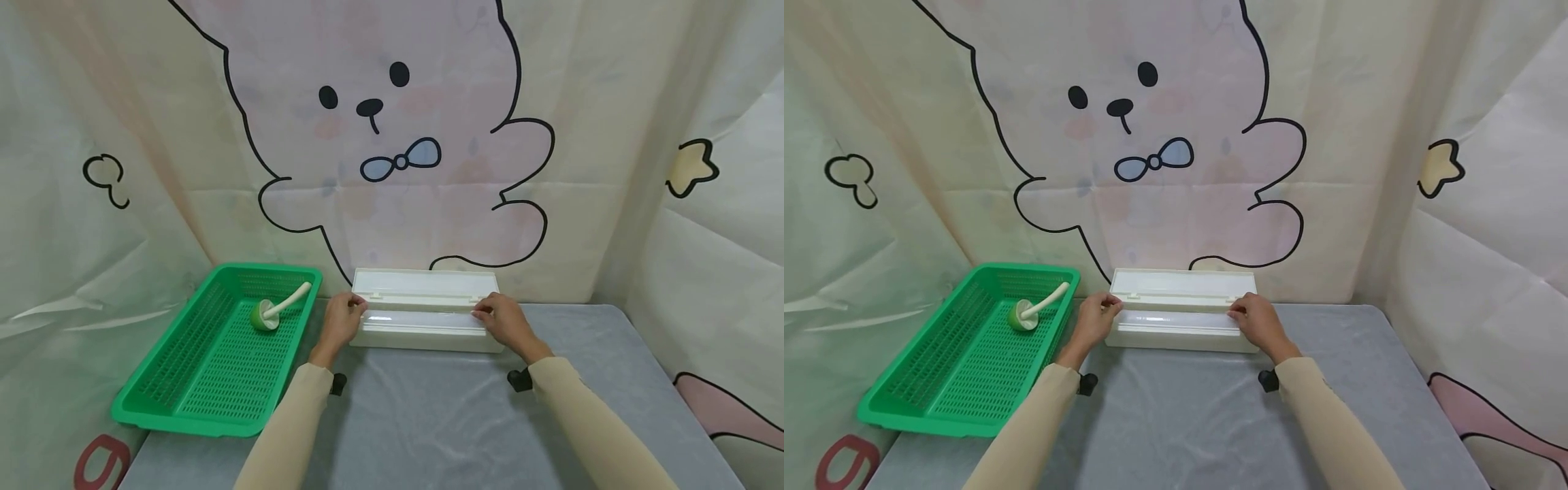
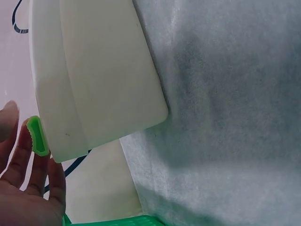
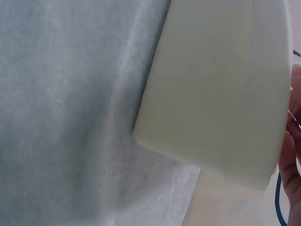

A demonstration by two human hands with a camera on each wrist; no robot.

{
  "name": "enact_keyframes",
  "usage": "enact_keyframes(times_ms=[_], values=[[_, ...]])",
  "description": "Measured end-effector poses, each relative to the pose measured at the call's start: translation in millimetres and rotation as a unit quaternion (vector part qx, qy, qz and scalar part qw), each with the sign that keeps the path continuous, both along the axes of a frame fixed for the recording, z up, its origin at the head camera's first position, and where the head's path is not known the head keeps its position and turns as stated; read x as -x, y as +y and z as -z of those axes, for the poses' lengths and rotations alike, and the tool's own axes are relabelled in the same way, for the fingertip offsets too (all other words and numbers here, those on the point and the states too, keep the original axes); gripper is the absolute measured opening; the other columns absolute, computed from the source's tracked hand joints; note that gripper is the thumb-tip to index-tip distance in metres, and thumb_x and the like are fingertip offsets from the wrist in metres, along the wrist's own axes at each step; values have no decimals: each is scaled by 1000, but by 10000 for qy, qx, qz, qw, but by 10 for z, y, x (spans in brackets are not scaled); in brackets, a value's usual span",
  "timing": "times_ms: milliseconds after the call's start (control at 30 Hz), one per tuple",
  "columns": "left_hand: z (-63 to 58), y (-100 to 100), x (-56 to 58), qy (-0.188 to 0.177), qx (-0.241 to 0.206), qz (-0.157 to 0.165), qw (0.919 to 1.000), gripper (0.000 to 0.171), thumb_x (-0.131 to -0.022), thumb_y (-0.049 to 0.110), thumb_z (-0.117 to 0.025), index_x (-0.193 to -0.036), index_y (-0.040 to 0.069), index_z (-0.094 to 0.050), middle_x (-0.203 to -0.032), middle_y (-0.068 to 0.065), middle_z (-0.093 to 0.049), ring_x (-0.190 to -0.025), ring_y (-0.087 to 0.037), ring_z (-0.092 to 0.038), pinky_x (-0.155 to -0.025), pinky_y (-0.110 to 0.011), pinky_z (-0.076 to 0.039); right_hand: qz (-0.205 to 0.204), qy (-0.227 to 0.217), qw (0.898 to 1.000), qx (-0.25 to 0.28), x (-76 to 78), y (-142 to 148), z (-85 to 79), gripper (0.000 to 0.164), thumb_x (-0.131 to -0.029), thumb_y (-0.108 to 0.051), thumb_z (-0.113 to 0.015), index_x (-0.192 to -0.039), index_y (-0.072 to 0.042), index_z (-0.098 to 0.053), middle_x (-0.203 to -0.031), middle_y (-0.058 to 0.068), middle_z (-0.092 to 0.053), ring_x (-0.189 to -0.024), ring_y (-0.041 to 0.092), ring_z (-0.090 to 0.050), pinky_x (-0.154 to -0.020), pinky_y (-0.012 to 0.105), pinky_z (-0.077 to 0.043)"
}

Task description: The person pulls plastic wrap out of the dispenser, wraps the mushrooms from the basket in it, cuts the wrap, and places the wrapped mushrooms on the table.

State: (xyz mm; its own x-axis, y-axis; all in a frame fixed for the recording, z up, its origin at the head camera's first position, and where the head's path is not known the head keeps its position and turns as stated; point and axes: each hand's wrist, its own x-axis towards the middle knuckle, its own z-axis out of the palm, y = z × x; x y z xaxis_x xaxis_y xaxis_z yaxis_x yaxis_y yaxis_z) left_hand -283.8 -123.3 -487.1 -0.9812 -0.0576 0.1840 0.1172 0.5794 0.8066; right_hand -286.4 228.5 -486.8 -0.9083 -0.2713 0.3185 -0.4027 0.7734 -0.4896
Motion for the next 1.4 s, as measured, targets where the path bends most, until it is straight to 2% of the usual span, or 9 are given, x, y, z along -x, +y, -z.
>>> enact_keyframes(times_ms=[133,300,500,667,833,1133,1400], values=[[-2,5,-20,2,-290,-61,9996,15,-102,15,-64,-103,2,-70,-106,-14,-67,-100,-30,-61,-84,-46,-52,67,248,9996,84,-8,1,-8,6,-92,-8,-75,-91,-3,-77,-89,7,-66,-79,25,-62,-67,40,-50],[-21,4,-18,243,-482,-104,9985,17,-103,16,-62,-105,0,-69,-102,-15,-68,-105,-33,-62,-92,-49,-52,137,549,9982,190,8,20,-30,8,-92,-8,-75,-90,0,-76,-89,8,-68,-79,27,-63,-69,43,-50],[-72,8,-25,508,-704,-107,9962,18,-103,14,-62,-105,-3,-68,-100,-17,-67,-98,-33,-64,-86,-48,-54,207,585,9980,128,23,14,-82,9,-95,-8,-72,-88,-1,-71,-86,9,-68,-74,24,-58,-68,43,-47],[-131,8,-26,695,-833,-153,9940,17,-103,13,-61,-105,-4,-67,-100,-18,-67,-99,-34,-65,-89,-48,-54,239,565,9980,160,7,-5,-172,6,-95,-7,-71,-92,-2,-69,-85,10,-68,-72,24,-57,-67,43,-48],[-217,13,-24,940,-921,-145,9912,16,-103,11,-62,-104,-4,-67,-96,-18,-69,-95,-34,-68,-86,-49,-55,217,565,9978,265,-3,-17,-272,8,-97,-6,-68,-93,0,-68,-80,13,-67,-66,20,-53,-62,39,-46],[-372,6,-25,1242,-994,-30,9873,18,-104,12,-60,-107,-5,-65,-100,-20,-68,-91,-33,-70,-80,-47,-57,178,681,9967,406,-7,-13,-469,9,-99,-8,-66,-96,1,-68,-82,14,-67,-66,21,-54,-63,39,-46],[-534,12,-49,1393,-1128,-53,9838,20,-104,14,-60,-108,-5,-65,-100,-20,-69,-88,-32,-71,-79,-46,-58,158,979,9935,550,-27,-8,-644,9,-99,-6,-67,-95,1,-68,-83,13,-68,-74,28,-63,-66,45,-53]])
